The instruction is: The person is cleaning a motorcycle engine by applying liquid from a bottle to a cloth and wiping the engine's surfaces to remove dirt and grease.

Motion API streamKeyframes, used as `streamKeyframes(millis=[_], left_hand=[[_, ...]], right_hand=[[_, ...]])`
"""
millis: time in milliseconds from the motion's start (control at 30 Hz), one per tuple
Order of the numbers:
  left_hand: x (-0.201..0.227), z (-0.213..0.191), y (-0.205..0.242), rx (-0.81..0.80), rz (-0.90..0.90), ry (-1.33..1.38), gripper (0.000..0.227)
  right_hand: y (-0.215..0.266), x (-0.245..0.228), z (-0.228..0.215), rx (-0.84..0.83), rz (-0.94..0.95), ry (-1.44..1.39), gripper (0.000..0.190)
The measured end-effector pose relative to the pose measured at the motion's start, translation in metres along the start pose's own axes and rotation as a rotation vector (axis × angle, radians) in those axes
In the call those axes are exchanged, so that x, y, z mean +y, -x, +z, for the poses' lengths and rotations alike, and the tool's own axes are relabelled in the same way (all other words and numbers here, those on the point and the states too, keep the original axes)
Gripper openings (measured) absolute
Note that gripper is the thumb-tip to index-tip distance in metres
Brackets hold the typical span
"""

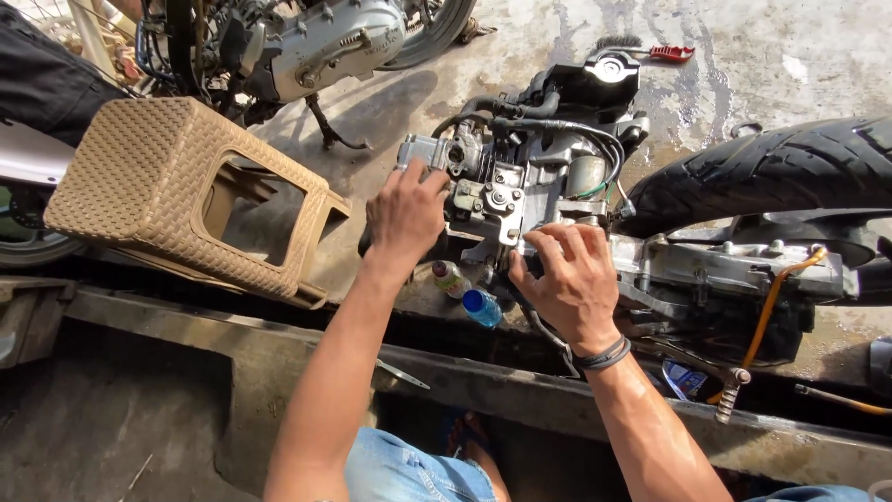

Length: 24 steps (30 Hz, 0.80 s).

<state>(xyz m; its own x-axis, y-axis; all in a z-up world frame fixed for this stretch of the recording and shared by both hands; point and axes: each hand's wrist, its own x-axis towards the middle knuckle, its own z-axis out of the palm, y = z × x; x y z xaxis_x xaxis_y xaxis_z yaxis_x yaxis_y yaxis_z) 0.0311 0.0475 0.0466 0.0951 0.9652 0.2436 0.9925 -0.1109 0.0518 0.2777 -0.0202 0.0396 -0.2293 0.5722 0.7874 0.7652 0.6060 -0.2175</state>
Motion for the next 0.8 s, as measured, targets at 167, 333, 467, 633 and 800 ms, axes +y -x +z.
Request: streamKeyframes(millis=[167, 333, 467, 633, 800], left_hand=[[-0.008, 0.025, -0.046, 0.049, -0.005, -0.016, 0.015], [-0.014, 0.026, -0.035, 0.092, 0.024, -0.038, 0.015], [-0.016, 0.017, 0.012, 0.206, 0.147, -0.044, 0.015], [-0.04, 0.03, 0.037, 0.481, 0.281, -0.115, 0.008], [-0.076, 0.086, 0.033, 0.75, 0.47, -0.024, 0.014]], right_hand=[[0.004, -0.001, 0.006, 0.001, 0.043, 0.022, 0.02], [0.006, 0.004, -0.005, 0.034, 0.036, -0.032, 0.018], [0.007, 0.004, -0.001, 0.047, 0.043, -0.042, 0.018], [0.005, 0.004, 0.0, 0.053, 0.052, -0.034, 0.019], [0.002, 0.001, 0.0, 0.044, 0.037, -0.051, 0.019]])
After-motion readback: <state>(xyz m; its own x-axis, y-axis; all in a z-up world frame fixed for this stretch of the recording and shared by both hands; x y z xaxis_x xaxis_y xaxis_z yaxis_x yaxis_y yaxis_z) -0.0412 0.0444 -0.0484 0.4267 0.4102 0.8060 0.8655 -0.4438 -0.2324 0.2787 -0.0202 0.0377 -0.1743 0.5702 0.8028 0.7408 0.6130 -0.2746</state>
